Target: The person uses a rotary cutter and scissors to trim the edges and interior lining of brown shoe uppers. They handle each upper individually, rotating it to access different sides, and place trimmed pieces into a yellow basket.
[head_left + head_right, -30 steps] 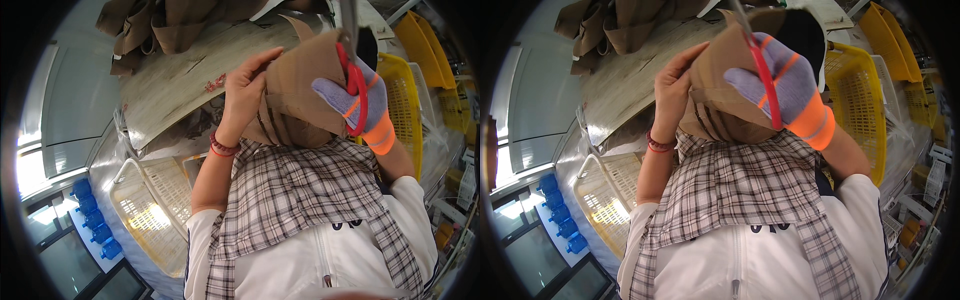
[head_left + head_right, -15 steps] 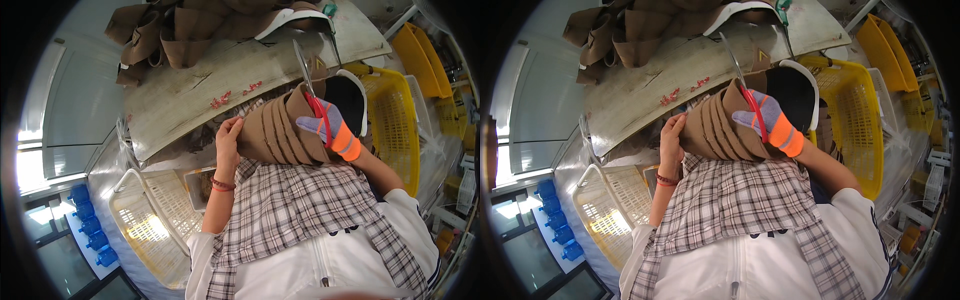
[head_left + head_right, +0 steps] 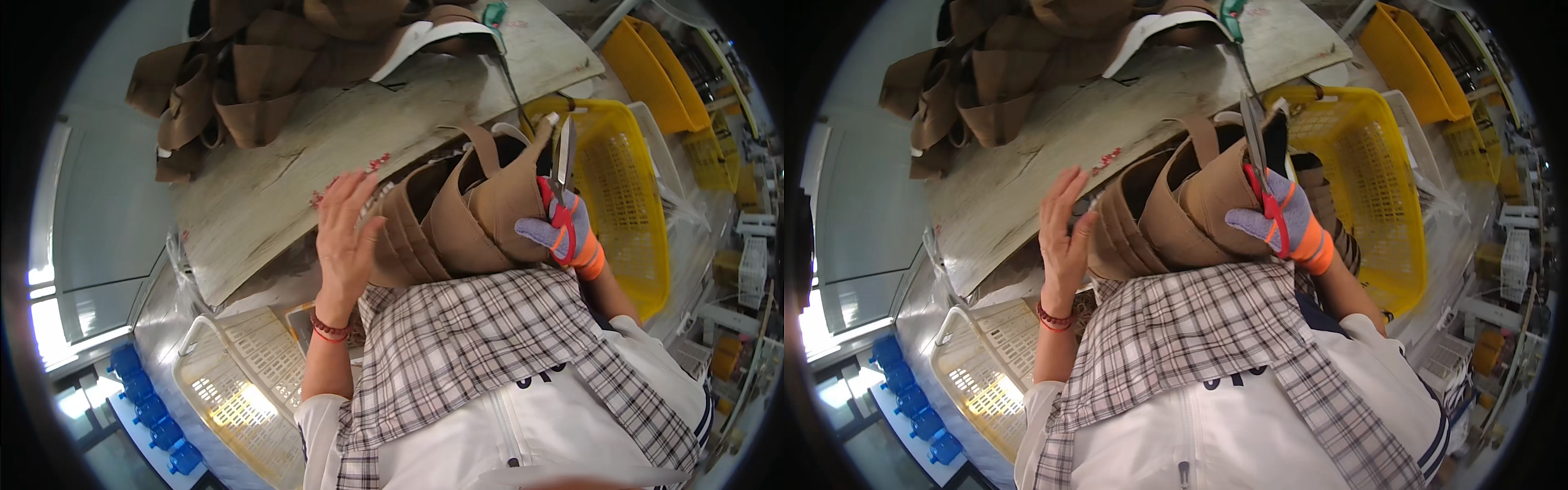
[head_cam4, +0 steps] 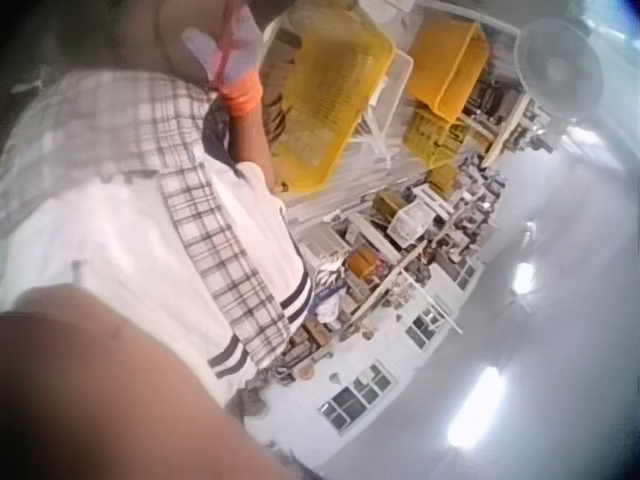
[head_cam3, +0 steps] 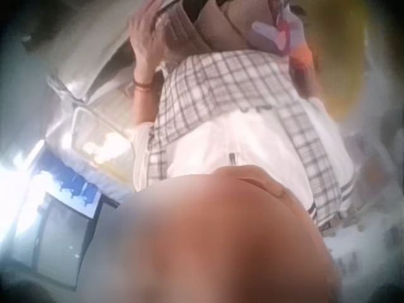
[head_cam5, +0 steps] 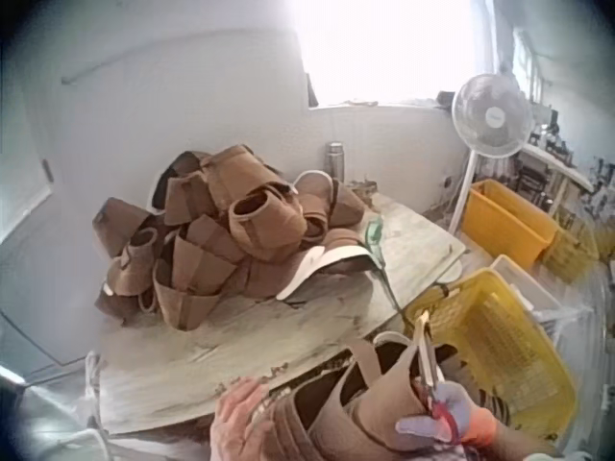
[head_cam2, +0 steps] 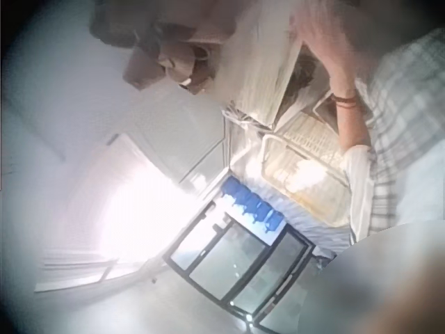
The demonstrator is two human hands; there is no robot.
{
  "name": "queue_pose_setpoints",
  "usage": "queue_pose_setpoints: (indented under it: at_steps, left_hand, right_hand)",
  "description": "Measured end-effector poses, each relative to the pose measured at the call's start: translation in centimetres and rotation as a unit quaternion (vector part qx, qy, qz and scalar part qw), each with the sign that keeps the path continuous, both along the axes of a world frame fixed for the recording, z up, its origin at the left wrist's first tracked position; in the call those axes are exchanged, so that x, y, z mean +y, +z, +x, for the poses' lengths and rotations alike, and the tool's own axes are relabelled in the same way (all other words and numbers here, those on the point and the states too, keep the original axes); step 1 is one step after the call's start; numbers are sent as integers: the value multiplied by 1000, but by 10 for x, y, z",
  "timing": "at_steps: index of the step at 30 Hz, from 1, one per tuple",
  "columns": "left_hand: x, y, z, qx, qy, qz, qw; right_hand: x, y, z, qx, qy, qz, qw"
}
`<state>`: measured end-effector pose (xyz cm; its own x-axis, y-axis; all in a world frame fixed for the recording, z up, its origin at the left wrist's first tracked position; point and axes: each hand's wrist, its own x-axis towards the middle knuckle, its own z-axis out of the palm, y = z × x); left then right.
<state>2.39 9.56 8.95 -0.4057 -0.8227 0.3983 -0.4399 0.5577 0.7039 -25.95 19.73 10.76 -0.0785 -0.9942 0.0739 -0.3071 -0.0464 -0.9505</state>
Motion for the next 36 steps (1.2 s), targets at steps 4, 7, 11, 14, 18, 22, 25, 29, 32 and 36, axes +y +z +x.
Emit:
queue_pose_setpoints:
  at_steps: [4, 7, 11, 14, 18, 22, 25, 29, 32, 36]
  left_hand:
    - [-4, 2, -33, -145, -235, -71, 959]
    - [-2, 2, -47, -102, -188, -20, 977]
    - [2, 33, -82, -25, -301, -52, 952]
    - [14, 28, -80, -133, -246, -69, 957]
    - [13, 19, -65, -168, -223, -49, 959]
    - [10, 17, -54, -181, -215, -75, 957]
    - [6, 21, -50, -178, -214, -97, 955]
    - [5, 23, -60, -147, -235, -126, 953]
    - [23, 19, -70, -138, -358, -121, 915]
    - [0, 21, -67, -188, -405, -133, 885]
  right_hand:
    - [20, -14, -68, -21, -110, -35, 993]
    - [14, -11, -76, -94, -145, -36, 984]
    - [0, -56, -23, -133, -107, -38, 985]
    - [-12, -59, 3, -189, -84, -28, 978]
    - [-15, -33, 20, -52, -92, -23, 994]
    - [-17, -25, -11, -21, -181, -36, 983]
    - [-13, -10, -39, -152, -260, -72, 951]
    - [-8, -8, -86, -391, -237, -125, 881]
    - [-9, -31, -113, -139, -252, -228, 930]
    - [2, -72, -153, 130, -295, -239, 916]
